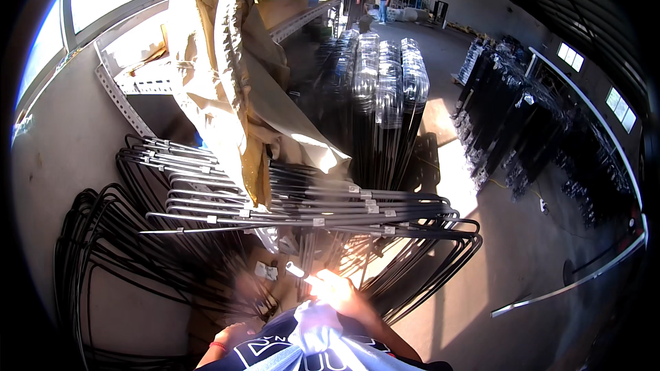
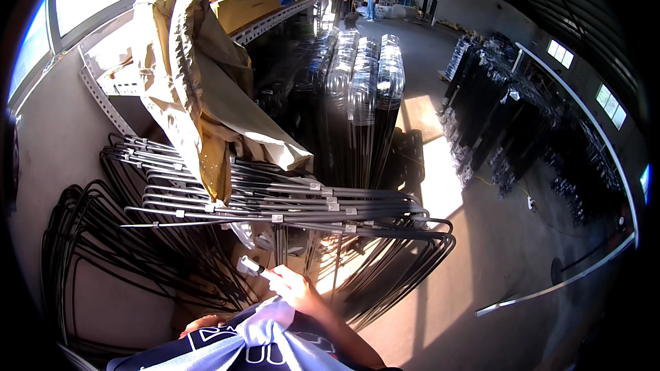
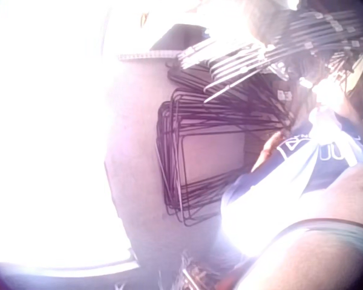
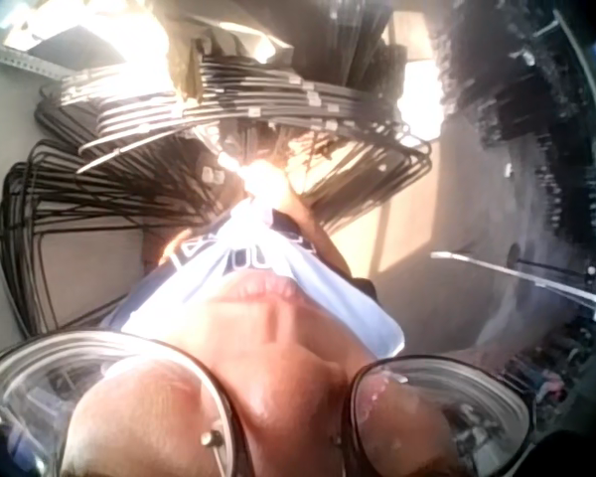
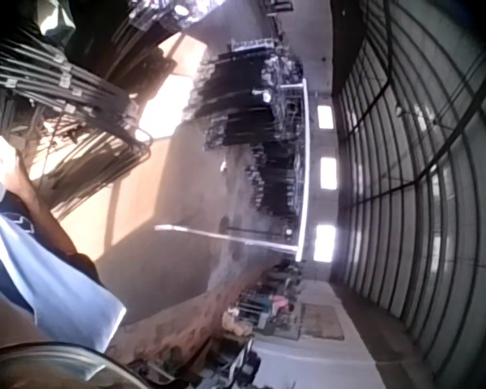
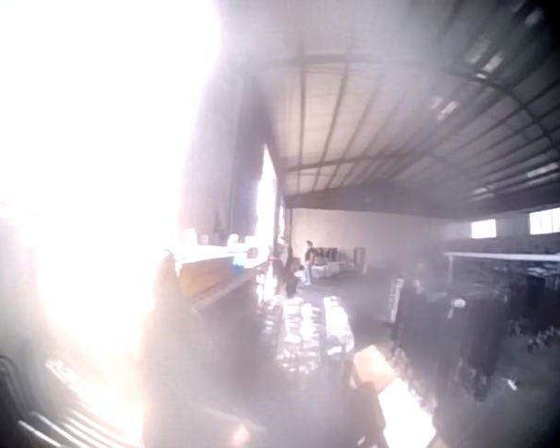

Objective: The person marks black metal rods with a white marker in a workshop setting. They handle the rods individually, aligning them and applying marks before placing them into a storage rack.

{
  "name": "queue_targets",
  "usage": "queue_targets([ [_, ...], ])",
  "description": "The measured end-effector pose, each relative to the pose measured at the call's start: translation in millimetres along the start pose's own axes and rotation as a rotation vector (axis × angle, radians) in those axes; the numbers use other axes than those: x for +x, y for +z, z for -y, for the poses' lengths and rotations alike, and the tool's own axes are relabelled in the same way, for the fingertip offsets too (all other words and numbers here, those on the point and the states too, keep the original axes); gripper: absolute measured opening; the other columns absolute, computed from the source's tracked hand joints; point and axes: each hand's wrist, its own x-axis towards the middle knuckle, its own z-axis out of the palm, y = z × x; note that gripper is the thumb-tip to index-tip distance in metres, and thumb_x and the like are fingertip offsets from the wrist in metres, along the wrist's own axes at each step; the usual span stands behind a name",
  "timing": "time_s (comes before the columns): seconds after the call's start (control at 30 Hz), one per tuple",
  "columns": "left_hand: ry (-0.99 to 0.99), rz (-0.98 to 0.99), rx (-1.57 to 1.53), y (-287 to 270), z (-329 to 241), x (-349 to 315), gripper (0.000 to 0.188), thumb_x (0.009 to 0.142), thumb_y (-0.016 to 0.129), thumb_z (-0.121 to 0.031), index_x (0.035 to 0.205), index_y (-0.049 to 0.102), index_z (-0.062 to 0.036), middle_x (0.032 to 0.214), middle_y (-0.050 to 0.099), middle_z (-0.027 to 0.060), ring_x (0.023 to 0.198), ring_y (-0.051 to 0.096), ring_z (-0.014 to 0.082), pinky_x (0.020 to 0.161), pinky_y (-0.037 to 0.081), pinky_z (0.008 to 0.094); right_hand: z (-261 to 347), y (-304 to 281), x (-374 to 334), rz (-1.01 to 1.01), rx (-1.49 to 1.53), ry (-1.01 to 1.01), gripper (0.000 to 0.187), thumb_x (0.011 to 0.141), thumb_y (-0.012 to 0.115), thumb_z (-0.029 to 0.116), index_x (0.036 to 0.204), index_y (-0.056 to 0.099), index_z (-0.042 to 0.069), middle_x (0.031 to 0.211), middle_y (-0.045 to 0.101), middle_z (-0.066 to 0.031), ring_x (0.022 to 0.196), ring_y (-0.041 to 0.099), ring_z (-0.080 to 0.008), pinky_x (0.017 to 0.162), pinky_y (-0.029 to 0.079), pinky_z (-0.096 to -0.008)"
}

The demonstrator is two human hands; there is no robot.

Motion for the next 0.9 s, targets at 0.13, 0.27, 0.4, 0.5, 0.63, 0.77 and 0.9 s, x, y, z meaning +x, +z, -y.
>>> queue_targets([
  [0.13,0.338,-0.238,-0.21,78,94,70,0.027,0.083,0.046,-0.027,0.092,0.058,-0.0044,0.082,0.061,0.0189,0.08,0.06,0.0313,0.069,0.047,0.0377,6,7,4,0.042,-0.055,-0.022,0.022,0.086,0.053,0.013,0.105,0.052,0.002,0.08,0.061,-0.0061,0.075,0.059,-0.0106,0.067,0.046,-0.0248],
  [0.27,0.295,-0.195,-0.098,74,69,69,0.026,0.082,0.047,-0.026,0.092,0.058,-0.0045,0.082,0.061,0.0188,0.079,0.06,0.032,0.068,0.048,0.0379,4,13,7,0.012,-0.042,-0.059,0.021,0.085,0.053,0.01,0.104,0.052,0.0,0.078,0.061,-0.0063,0.073,0.058,-0.0087,0.066,0.047,-0.0239],
  [0.4,0.291,-0.142,0.009,72,52,57,0.025,0.082,0.048,-0.025,0.092,0.057,-0.0046,0.081,0.061,0.0186,0.078,0.06,0.0327,0.067,0.048,0.0382,-6,11,5,-0.027,0.075,-0.095,0.017,0.084,0.052,0.005,0.1,0.053,-0.001,0.073,0.06,-0.0041,0.063,0.053,-0.0059,0.059,0.045,-0.0206],
  [0.5,0.302,-0.129,0.062,67,46,59,0.024,0.081,0.048,-0.024,0.092,0.056,-0.0047,0.081,0.061,0.0185,0.078,0.06,0.0332,0.066,0.048,0.0384,-13,14,5,-0.04,0.169,-0.064,0.014,0.085,0.051,0.005,0.098,0.053,-0.002,0.071,0.058,-0.0028,0.061,0.052,-0.0054,0.057,0.043,-0.0198],
  [0.63,0.334,-0.14,0.147,60,40,71,0.022,0.081,0.049,-0.023,0.092,0.056,-0.0048,0.081,0.061,0.0184,0.077,0.06,0.0339,0.065,0.048,0.0387,6,25,10,-0.023,0.17,-0.031,0.011,0.087,0.05,0.004,0.094,0.054,-0.003,0.072,0.058,-0.0047,0.061,0.054,-0.0077,0.057,0.045,-0.0217],
  [0.77,0.247,-0.205,0.217,59,43,59,0.021,0.08,0.05,-0.022,0.092,0.055,-0.0049,0.081,0.061,0.0183,0.076,0.059,0.0346,0.064,0.048,0.039,20,28,15,0.004,0.056,-0.059,0.009,0.086,0.051,0.004,0.091,0.053,-0.003,0.071,0.055,-0.0041,0.064,0.052,-0.008,0.057,0.042,-0.0211],
  [0.9,0.025,-0.631,-0.014,85,77,-7,0.024,0.078,0.056,-0.021,0.096,0.051,-0.0061,0.075,0.061,0.0154,0.072,0.059,0.0351,0.06,0.046,0.0442,11,21,20,0.009,0.019,-0.102,0.005,0.086,0.051,0.003,0.088,0.051,-0.001,0.073,0.049,-0.0006,0.064,0.044,-0.0057,0.056,0.037,-0.0192],
])
